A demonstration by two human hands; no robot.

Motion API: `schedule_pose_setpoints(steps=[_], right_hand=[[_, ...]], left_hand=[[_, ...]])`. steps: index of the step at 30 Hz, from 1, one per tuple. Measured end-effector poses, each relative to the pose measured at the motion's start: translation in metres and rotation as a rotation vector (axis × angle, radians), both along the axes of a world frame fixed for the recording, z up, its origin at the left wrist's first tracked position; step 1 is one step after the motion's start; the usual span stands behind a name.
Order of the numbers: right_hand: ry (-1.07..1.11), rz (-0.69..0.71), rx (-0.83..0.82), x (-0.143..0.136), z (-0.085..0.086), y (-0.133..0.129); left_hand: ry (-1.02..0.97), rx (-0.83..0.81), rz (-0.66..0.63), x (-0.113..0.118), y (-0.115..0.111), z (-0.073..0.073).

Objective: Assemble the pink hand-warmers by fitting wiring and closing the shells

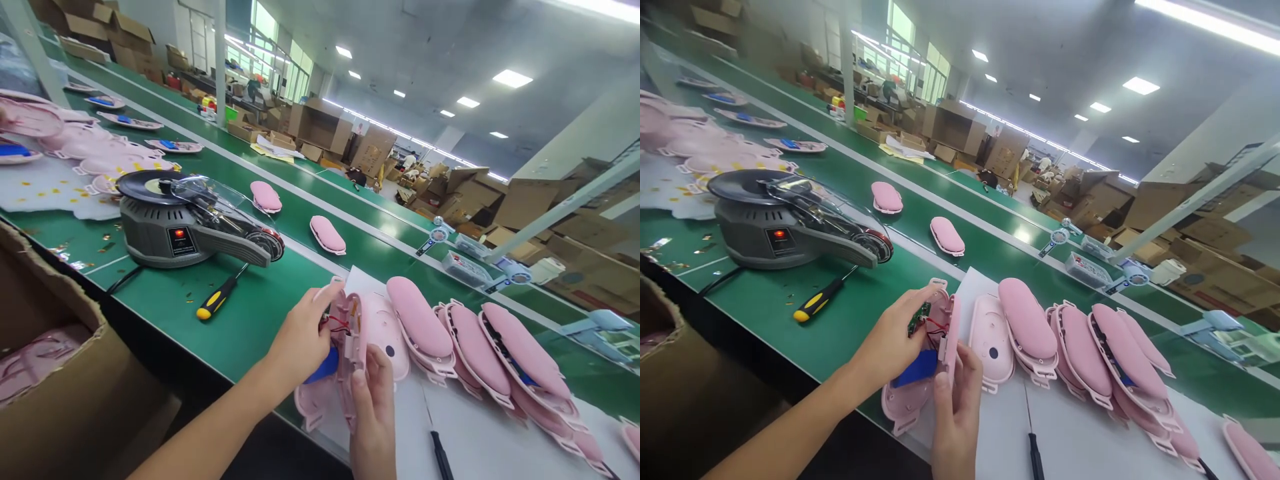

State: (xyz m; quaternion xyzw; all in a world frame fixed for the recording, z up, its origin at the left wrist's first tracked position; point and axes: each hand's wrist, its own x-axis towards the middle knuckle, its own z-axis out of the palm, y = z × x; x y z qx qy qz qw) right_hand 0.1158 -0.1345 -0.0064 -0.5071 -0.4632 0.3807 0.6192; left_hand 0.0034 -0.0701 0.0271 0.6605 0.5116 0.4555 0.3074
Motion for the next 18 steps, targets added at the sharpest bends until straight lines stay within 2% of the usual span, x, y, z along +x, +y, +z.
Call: schedule_pose_setpoints(steps=[5, 11, 18], right_hand=[[-0.072, 0.015, -0.074, 0.008, -0.009, 0.003], [-0.004, 0.018, -0.052, 0.017, -0.021, 0.009], [-0.008, 0.006, -0.085, 0.010, -0.017, 0.010]], left_hand=[[0.126, -0.018, 0.012, -0.003, -0.001, 0.005], [0.259, -0.036, 0.006, -0.004, -0.002, 0.010], [0.292, -0.046, 0.008, -0.003, -0.001, 0.011]])
